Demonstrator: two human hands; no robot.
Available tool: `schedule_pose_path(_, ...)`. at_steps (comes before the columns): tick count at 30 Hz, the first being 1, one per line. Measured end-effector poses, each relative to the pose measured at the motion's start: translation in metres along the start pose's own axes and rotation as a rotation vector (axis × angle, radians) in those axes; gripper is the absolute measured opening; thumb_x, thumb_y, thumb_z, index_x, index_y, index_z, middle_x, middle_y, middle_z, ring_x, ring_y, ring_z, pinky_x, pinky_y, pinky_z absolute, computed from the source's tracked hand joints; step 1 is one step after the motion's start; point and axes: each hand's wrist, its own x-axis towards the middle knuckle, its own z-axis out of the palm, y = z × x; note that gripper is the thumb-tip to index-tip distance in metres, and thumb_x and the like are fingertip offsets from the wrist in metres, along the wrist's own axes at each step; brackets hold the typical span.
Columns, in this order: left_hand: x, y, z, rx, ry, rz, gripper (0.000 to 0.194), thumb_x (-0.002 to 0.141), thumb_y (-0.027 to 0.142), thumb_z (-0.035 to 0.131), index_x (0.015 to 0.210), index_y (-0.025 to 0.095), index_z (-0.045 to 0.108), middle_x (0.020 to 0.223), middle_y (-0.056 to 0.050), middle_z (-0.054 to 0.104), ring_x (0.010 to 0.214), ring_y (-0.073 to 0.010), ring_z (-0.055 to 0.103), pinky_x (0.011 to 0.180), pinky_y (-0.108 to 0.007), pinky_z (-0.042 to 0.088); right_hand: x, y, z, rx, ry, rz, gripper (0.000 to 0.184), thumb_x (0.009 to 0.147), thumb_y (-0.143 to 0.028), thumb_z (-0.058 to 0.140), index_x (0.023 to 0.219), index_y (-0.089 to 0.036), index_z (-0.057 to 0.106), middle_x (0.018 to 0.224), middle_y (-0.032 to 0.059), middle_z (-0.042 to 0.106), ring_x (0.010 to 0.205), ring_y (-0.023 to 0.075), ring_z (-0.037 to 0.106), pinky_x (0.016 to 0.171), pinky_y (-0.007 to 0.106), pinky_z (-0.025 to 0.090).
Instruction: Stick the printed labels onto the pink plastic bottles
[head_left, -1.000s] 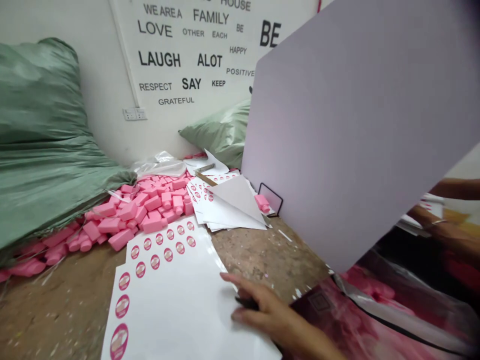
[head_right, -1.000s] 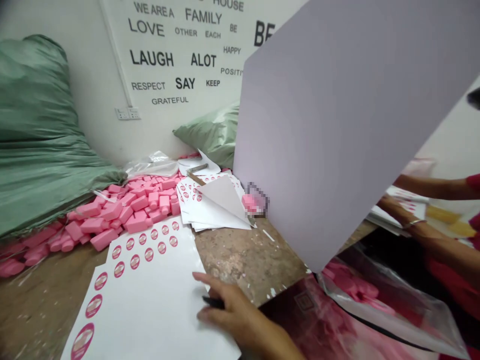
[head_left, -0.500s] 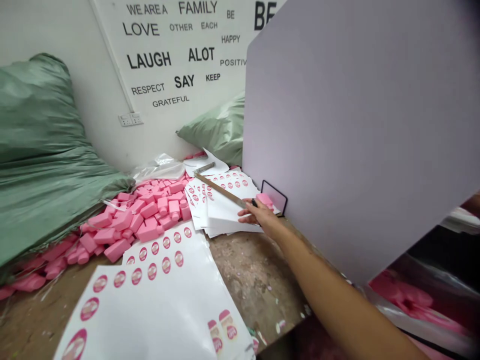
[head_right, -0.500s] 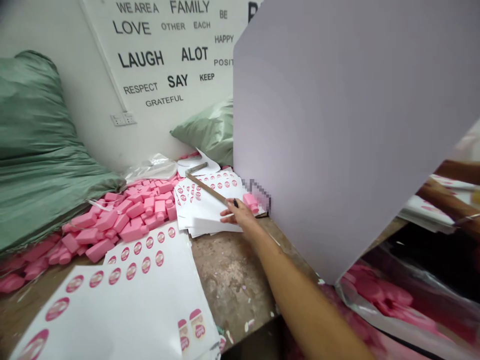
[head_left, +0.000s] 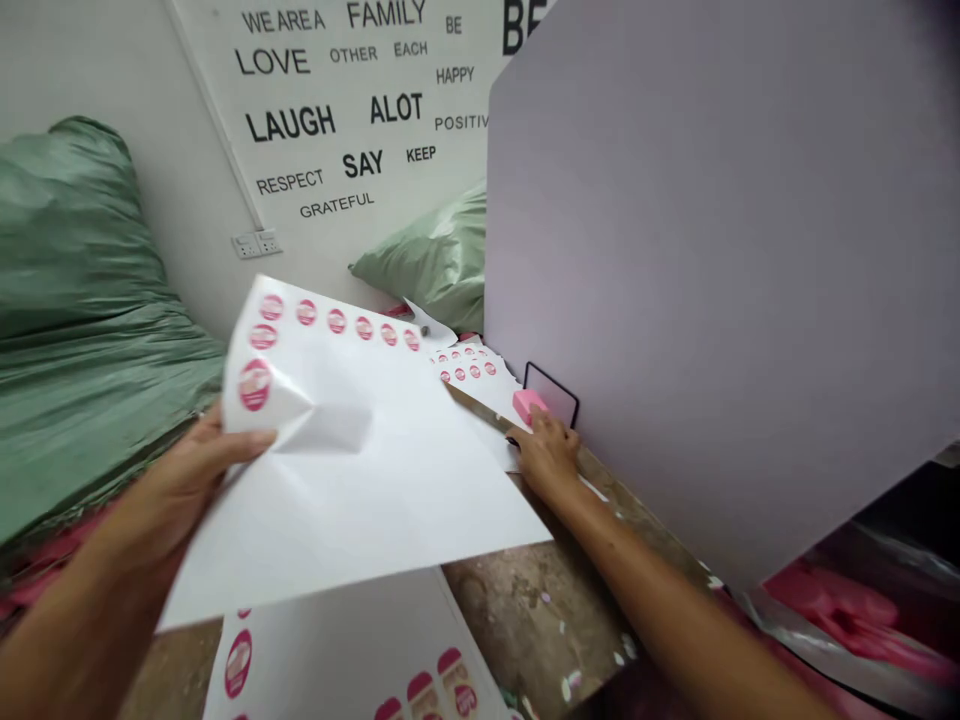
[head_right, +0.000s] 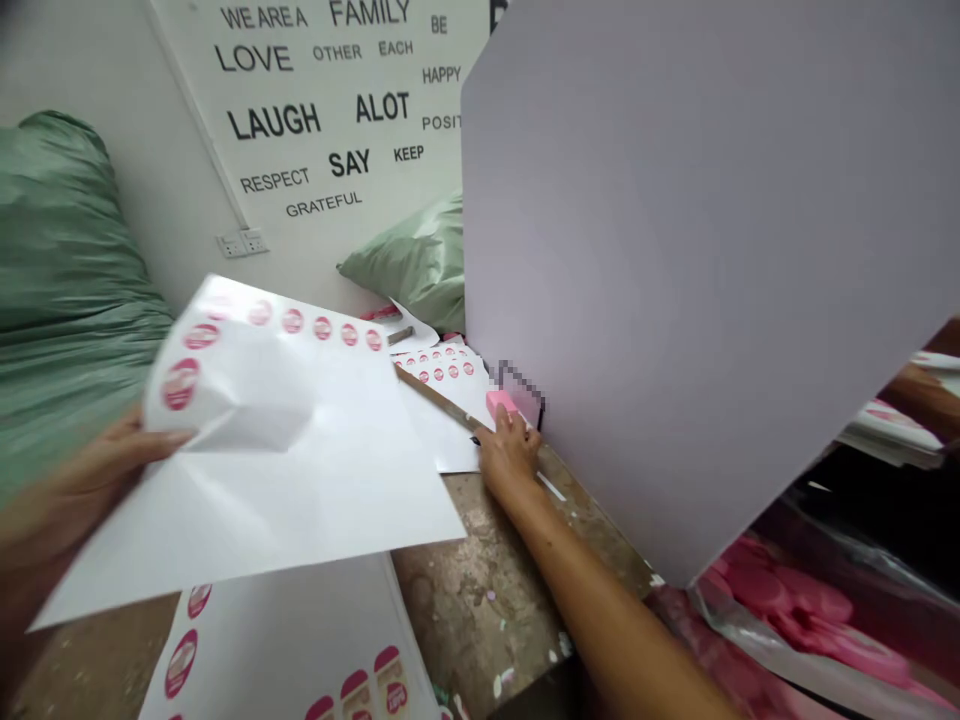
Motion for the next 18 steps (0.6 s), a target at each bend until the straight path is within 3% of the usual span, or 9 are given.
schedule_pose_path(1, 0.018, 0.013, 0.022, -0.030, -0.126, -0.080, 0.057, 0.080, 0.035, 0.065, 0.131, 0.016, 0.048, 0.101, -0.005, 0.071, 0.075, -0.0194, 0.067, 0.066, -0.033, 0.055, 0.002, 0.007, 0.001, -0.022, 0.006, 0.004, 0.032, 0.094, -0.032, 0.059, 0.123, -0.020, 0.058, 0.135, 0.0101, 0.052, 0.118, 0.0265, 0.052, 0.097, 0.051, 0.045)
schedule_pose_path(3, 0.047, 0.025, 0.064, -0.092, -0.193, -0.133, 0.066, 0.071, 0.028, 0.065, 0.133, 0.017, 0.046, 0.095, -0.005, 0.073, 0.067, -0.0194, 0.068, 0.057, -0.029, 0.054, 0.007, 0.020, 0.004, -0.043, -0.006, -0.008, 0.030, 0.094, -0.033, 0.058, 0.121, -0.019, 0.059, 0.128, 0.0096, 0.056, 0.110, 0.0237, 0.057, 0.093, 0.047, 0.049)
schedule_pose_path(6, 0.073, 0.008, 0.100, -0.026, -0.213, -0.230, 0.060, 0.061, 0.020, 0.065, 0.120, 0.015, 0.053, 0.083, -0.005, 0.073, 0.060, -0.0195, 0.067, 0.053, -0.028, 0.053, 0.014, 0.035, 0.010, -0.030, -0.025, -0.058, 0.030, 0.094, -0.034, 0.058, 0.119, -0.018, 0.060, 0.122, 0.0089, 0.059, 0.103, 0.0214, 0.060, 0.088, 0.043, 0.052)
schedule_pose_path(11, 0.088, -0.036, 0.092, 0.052, -0.235, -0.294, 0.054, 0.059, 0.017, 0.064, 0.112, 0.016, 0.055, 0.074, -0.004, 0.072, 0.057, -0.0223, 0.067, 0.052, -0.030, 0.053, 0.025, 0.045, 0.005, 0.031, 0.041, -0.051, 0.028, 0.095, -0.033, 0.058, 0.117, -0.017, 0.060, 0.119, 0.0084, 0.061, 0.101, 0.0206, 0.061, 0.087, 0.042, 0.053)
schedule_pose_path(14, 0.096, -0.041, 0.091, 0.066, -0.254, -0.290, 0.054, 0.060, 0.017, 0.065, 0.113, 0.017, 0.055, 0.074, -0.005, 0.072, 0.058, -0.0232, 0.067, 0.052, -0.031, 0.052, 0.032, 0.043, -0.009, 0.077, 0.103, -0.040, 0.023, 0.095, -0.032, 0.058, 0.111, -0.017, 0.063, 0.117, 0.0076, 0.062, 0.101, 0.0197, 0.061, 0.088, 0.041, 0.051)
schedule_pose_path(18, 0.113, -0.035, 0.119, 0.006, -0.288, -0.238, 0.053, 0.063, 0.016, 0.065, 0.115, 0.015, 0.056, 0.078, -0.007, 0.072, 0.058, -0.0218, 0.066, 0.051, -0.029, 0.051, 0.034, 0.035, -0.027, 0.136, 0.184, -0.060, 0.020, 0.093, -0.020, 0.053, 0.105, -0.021, 0.069, 0.119, 0.0066, 0.064, 0.100, 0.0203, 0.058, 0.086, 0.035, 0.048)
